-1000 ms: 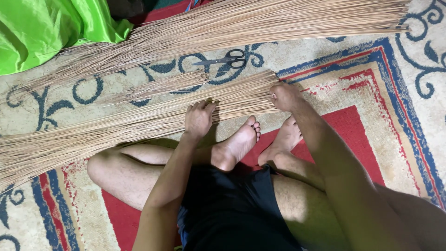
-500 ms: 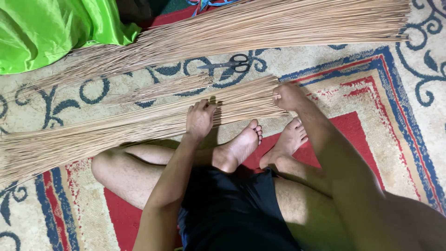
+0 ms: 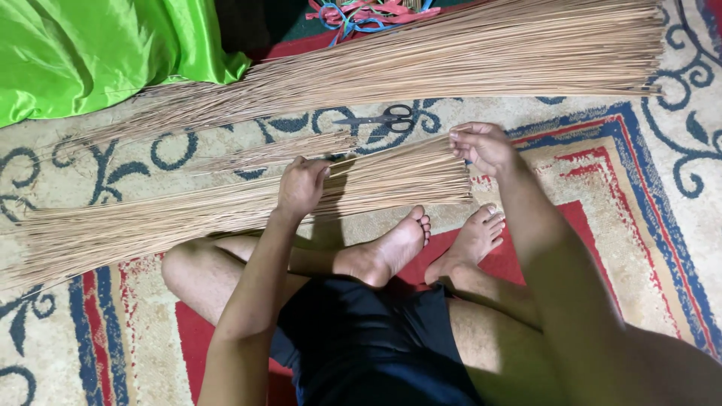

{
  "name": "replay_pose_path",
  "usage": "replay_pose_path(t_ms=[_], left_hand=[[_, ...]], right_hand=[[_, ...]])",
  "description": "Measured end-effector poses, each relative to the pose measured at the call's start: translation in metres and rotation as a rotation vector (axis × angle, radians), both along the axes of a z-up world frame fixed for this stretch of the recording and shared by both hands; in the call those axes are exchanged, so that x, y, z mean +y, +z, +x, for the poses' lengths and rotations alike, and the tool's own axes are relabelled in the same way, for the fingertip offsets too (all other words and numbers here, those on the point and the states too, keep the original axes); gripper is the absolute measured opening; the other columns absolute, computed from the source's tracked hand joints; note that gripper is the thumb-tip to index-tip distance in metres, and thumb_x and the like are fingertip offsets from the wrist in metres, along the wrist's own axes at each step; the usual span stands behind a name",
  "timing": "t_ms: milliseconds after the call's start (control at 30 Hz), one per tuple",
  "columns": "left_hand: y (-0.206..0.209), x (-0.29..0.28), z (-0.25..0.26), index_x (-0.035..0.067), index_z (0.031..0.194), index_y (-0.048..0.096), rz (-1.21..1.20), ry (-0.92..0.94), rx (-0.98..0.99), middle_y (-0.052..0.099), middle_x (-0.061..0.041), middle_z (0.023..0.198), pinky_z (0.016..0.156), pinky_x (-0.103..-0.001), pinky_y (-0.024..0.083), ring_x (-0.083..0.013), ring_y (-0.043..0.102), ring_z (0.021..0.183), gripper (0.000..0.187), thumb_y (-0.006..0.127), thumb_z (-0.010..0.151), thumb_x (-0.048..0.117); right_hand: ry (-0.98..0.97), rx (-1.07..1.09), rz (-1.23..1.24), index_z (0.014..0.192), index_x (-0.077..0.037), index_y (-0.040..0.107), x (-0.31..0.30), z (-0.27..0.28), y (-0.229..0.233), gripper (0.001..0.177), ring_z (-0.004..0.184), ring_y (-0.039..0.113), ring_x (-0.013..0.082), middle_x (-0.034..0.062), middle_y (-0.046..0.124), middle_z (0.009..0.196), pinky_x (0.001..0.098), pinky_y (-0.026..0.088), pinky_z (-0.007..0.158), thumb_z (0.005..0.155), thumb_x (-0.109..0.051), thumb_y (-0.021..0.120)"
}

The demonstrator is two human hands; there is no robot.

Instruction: Bundling and trimming palm leaf ribs to assemble a broom.

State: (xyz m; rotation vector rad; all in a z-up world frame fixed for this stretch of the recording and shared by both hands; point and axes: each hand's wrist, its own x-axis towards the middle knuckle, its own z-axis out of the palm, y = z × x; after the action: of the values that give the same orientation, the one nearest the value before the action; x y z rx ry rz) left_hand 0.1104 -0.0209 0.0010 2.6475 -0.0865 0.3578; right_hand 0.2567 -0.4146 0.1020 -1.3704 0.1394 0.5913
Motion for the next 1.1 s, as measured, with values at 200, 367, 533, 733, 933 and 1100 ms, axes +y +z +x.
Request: replay_pose_path(t_ms=[200,367,533,733,933,1100], left_hand=[[0.021,-0.004,-0.006,0.028,0.11,0.072,0.013,0.019,0.135,0.075,-0.007,0.083,0.083,-0.047,0.057,-0.0321,0.074,0.085,0.016,0.058,0.105,0.034],[0.055,0.007,-0.008,0.021,0.11,0.067,-0.109,-0.078,0.302,0.075,-0.006,0.08,0.079,-0.054,0.057,-0.0371,0.074,0.085,0.013,0.057,0.102,0.025],[0.08,0.008,-0.004,0.018,0.107,0.066,-0.135,-0.177,0.298,0.074,-0.012,0.079,0.076,-0.056,0.057,-0.0415,0.072,0.084,0.013,0.055,0.103,0.022],[0.089,0.012,0.0,0.015,0.108,0.07,-0.174,-0.21,0.333,0.073,-0.017,0.082,0.077,-0.055,0.056,-0.0451,0.07,0.088,0.018,0.054,0.103,0.021],[0.09,0.012,0.008,0.013,0.106,0.072,-0.195,-0.235,0.34,0.071,-0.024,0.088,0.079,-0.055,0.055,-0.0496,0.068,0.091,0.017,0.057,0.101,0.019],[0.092,0.004,0.013,0.017,0.098,0.072,-0.075,-0.157,0.377,0.072,-0.019,0.087,0.079,-0.053,0.056,-0.0449,0.07,0.091,0.016,0.058,0.101,0.024]], right_hand=[[-0.221,0.117,0.227,0.089,-0.014,0.072,0.031,-0.004,-0.022,0.01,0.091,0.08,0.02,0.0096,0.079,0.106,0.0318,0.068,0.08,0.09,-0.011,0.081],[-0.393,-0.033,0.156,0.132,-0.016,0.055,0.042,-0.009,-0.038,0.047,0.093,0.081,0.0294,0.0213,0.077,0.111,0.0397,0.069,0.082,0.093,-0.005,0.078],[-0.509,-0.17,0.098,0.153,-0.023,0.043,0.049,-0.013,-0.037,0.07,0.095,0.081,0.0336,0.0278,0.075,0.112,0.041,0.071,0.082,0.095,-0.002,0.076],[-0.594,-0.18,0.133,0.142,-0.012,0.058,0.047,-0.006,-0.051,0.051,0.086,0.083,0.0287,0.0274,0.075,0.112,0.0409,0.071,0.077,0.095,-0.007,0.077],[-0.672,-0.161,0.13,0.135,-0.008,0.064,0.047,-0.003,-0.063,0.04,0.083,0.082,0.0279,0.0271,0.075,0.112,0.0417,0.072,0.078,0.096,-0.011,0.074],[-0.715,-0.191,0.11,0.135,-0.004,0.062,0.054,-0.011,-0.063,0.048,0.079,0.081,0.0279,0.0253,0.076,0.103,0.045,0.071,0.079,0.09,-0.002,0.079]])
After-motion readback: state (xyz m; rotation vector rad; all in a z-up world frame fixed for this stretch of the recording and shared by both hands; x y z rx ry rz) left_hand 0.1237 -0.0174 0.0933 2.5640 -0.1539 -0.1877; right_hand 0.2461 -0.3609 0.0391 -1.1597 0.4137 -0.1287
